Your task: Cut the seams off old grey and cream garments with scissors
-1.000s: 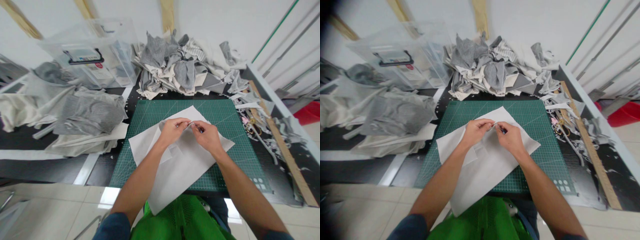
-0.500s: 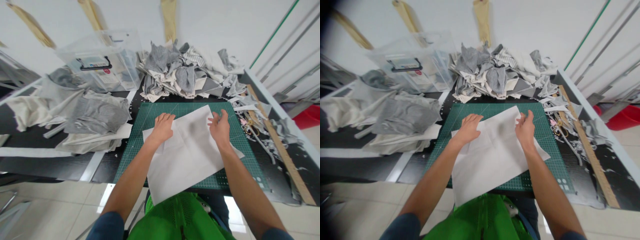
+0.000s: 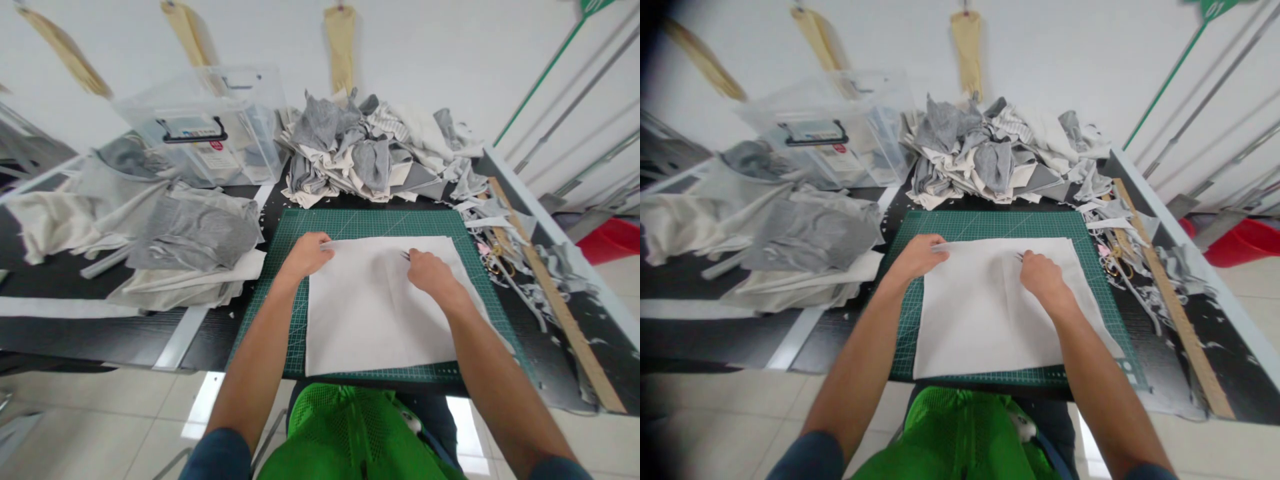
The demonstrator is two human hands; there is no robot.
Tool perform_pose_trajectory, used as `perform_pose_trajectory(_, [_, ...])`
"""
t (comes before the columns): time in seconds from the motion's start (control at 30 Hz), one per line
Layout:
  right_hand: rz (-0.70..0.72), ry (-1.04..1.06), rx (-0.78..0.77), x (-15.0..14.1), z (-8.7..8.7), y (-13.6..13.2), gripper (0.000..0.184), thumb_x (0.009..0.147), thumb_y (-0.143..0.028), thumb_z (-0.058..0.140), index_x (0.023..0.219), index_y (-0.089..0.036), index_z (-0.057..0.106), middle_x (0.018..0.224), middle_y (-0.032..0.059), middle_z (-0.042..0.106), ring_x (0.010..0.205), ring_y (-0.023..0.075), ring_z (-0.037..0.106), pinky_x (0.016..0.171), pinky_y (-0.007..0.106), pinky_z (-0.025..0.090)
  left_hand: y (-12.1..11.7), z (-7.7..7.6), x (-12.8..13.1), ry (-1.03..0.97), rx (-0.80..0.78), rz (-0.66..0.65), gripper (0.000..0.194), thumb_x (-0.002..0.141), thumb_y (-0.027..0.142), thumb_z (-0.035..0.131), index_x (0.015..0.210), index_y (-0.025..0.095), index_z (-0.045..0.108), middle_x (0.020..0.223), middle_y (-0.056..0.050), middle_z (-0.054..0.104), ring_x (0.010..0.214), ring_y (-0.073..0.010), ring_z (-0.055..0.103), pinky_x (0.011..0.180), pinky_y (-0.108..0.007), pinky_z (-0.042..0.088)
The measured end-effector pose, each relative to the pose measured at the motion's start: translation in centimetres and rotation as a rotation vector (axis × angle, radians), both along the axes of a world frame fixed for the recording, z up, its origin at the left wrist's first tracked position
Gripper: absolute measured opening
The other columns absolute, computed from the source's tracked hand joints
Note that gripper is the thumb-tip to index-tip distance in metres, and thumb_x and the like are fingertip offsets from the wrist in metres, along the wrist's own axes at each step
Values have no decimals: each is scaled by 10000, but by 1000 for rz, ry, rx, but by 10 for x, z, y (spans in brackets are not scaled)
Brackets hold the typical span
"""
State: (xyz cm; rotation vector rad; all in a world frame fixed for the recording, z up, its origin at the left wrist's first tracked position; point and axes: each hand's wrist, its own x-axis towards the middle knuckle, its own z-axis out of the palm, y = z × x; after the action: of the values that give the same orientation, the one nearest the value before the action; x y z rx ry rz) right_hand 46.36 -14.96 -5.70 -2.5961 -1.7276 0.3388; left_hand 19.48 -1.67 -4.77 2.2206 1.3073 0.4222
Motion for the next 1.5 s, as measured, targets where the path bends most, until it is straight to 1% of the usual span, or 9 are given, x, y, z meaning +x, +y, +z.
perform_pose_trajectory(0.1, [87, 202, 308, -7, 11, 8, 332, 963, -158, 460, 1248, -127, 627, 1015, 181, 754, 961, 306, 726, 858, 416, 526, -11, -2, 19, -378, 25, 110, 207, 758, 336, 728, 878, 178, 669, 831, -19, 696, 746, -172, 612, 659, -262, 457])
perform_pose_trajectory(0.17, [162, 391, 557, -19, 15, 13, 280, 991, -258, 500, 1215, -178, 648, 1007, 109, 765, 887, 237, 712, 826, 359, 528, -21, -4, 33, -593, -71, 86, 240, 800, 404, 720, 839, 176, 655, 759, 4, 643, 681, -142, 554, 602, -238, 410])
perform_pose_trajectory(0.33, [202, 618, 871, -52, 17, 17, 289, 947, -398, 604, 1142, -215, 713, 1130, 84, 726, 750, 153, 635, 657, 287, 504, -40, -1, 45, -767, -211, -30, 434, 916, 540, 609, 697, 165, 610, 638, 29, 501, 601, -103, 424, 543, -231, 318])
perform_pose_trajectory(0.5, [194, 763, 876, -66, 9, 13, 266, 948, -382, 607, 1126, -227, 732, 1095, 68, 736, 797, 153, 643, 630, 270, 493, -54, -1, 43, -728, -124, -103, 344, 926, 452, 644, 732, 170, 682, 659, 17, 596, 617, -107, 498, 575, -236, 386])
perform_pose_trajectory(0.67, [295, 799, 924, -68, 2, 5, 160, 924, -302, 629, 1017, -219, 729, 1069, 72, 724, 839, 170, 653, 658, 292, 528, -65, -7, 44, -754, 182, 16, 92, 888, 271, 706, 913, 218, 776, 858, -14, 766, 722, -123, 652, 697, -244, 513])
perform_pose_trajectory(0.87, [509, 675, 951, -68, 7, -5, 263, 915, -251, 604, 1160, -218, 692, 1209, 121, 694, 955, 224, 675, 791, 408, 589, -71, -12, 41, -745, 479, 28, 99, 895, 190, 684, 868, 219, 774, 802, -13, 770, 688, -114, 677, 698, -244, 550])
perform_pose_trajectory(1.03, [472, 589, 1029, -75, 7, -8, 258, 909, -253, 623, 1156, -225, 691, 1188, 123, 684, 944, 230, 680, 791, 417, 599, -68, -14, 39, -780, 601, 17, 122, 885, 150, 682, 852, 227, 770, 808, -7, 773, 716, -113, 699, 681, -239, 563])
perform_pose_trajectory(1.27, [434, 528, 1040, -80, 7, -14, 407, 921, -281, 609, 1321, -211, 625, 1188, 137, 649, 925, 237, 657, 746, 407, 605, -71, -16, 43, -803, 624, 12, 136, 836, 110, 692, 838, 220, 771, 713, 15, 739, 633, -91, 662, 636, -210, 541])
perform_pose_trajectory(1.5, [503, 453, 1083, -85, -1, -11, 570, 987, -200, 533, 1547, -276, 457, 1237, 134, 630, 1085, 260, 645, 872, 443, 609, -79, -7, 45, -821, 359, 156, 57, 824, 237, 760, 848, 206, 801, 719, 4, 754, 552, -77, 600, 557, -194, 496])
